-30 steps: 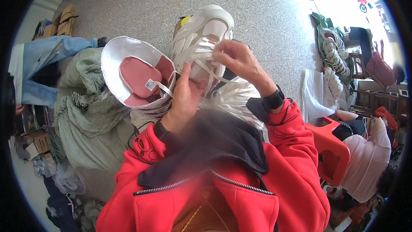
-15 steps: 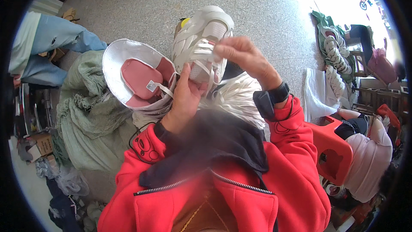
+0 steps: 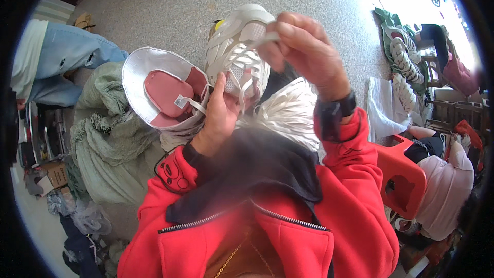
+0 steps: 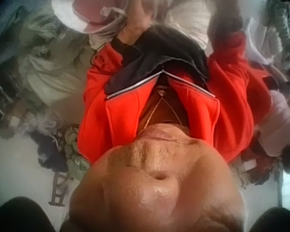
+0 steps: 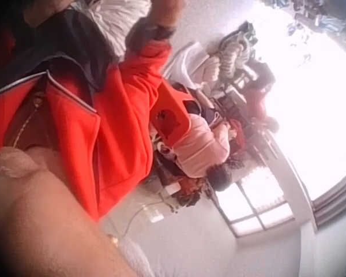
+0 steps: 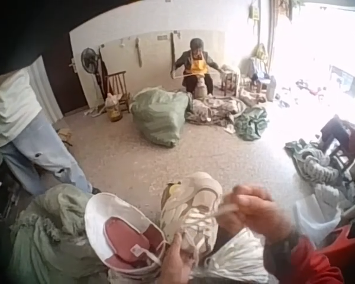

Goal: The recorder is lacing a white sneaker in a workshop setting.

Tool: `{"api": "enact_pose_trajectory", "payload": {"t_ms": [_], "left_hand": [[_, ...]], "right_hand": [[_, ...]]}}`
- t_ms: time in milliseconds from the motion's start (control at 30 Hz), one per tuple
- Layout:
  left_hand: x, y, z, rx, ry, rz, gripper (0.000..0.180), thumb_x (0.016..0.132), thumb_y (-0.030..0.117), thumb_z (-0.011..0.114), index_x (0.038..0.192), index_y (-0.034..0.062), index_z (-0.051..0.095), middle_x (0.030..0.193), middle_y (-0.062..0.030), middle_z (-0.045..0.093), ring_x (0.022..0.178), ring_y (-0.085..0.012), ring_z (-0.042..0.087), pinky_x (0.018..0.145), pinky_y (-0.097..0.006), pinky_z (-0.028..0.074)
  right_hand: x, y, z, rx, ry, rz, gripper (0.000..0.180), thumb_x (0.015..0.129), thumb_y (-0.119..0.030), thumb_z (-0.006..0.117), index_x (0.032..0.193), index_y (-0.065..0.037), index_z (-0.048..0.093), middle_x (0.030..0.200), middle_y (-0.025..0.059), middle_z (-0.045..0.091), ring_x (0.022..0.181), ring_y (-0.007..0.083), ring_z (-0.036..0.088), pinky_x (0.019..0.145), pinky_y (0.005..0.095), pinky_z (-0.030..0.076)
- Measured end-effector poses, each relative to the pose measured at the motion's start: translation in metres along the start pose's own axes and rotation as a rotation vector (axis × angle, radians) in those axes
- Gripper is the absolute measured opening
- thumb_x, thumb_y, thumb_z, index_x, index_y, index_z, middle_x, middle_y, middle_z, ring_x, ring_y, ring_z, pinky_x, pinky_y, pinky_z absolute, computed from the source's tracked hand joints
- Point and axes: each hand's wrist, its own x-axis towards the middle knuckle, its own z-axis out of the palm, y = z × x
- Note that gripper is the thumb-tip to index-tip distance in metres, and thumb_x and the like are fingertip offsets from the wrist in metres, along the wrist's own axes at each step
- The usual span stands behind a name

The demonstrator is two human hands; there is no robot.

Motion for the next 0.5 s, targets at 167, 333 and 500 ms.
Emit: {"api": "enact_pose_trajectory", "payload": {"t_ms": [167,333,500], "left_hand": [[0.010,-0.002,-0.007,0.063,-0.058,0.013,0.053,0.101,0.050,0.041,0.137,0.0113,0.046,0.124,-0.0053,0.059,0.108,-0.0171,0.058,0.086,-0.034,0.046],[0.010,-0.005,-0.006,0.054,-0.075,0.012,0.047,0.102,0.045,0.042,0.136,0.0121,0.045,0.128,-0.0055,0.057,0.118,-0.0192,0.055,0.098,-0.042,0.046],[0.011,-0.006,-0.016,0.022,-0.017,0.009,0.046,0.102,0.045,0.043,0.136,0.0138,0.046,0.125,-0.0031,0.059,0.115,-0.0176,0.057,0.097,-0.040,0.046]], "right_hand": [[0.004,0.013,0.000,-0.696,-0.254,0.668,0.047,0.098,-0.039,0.053,0.081,0.001,0.070,0.067,0.0031,0.064,0.058,0.0110,0.061,0.054,0.0283,0.050],[0.023,0.057,0.017,-1.184,-0.181,0.276,0.045,0.095,-0.037,0.056,0.079,0.003,0.067,0.065,0.0174,0.063,0.058,0.0330,0.062,0.055,0.0420,0.049],[0.025,0.064,0.023,-1.116,-0.163,0.137,0.041,0.096,-0.032,0.052,0.079,0.003,0.064,0.065,0.0187,0.059,0.059,0.0350,0.057,0.056,0.0417,0.047]]}}
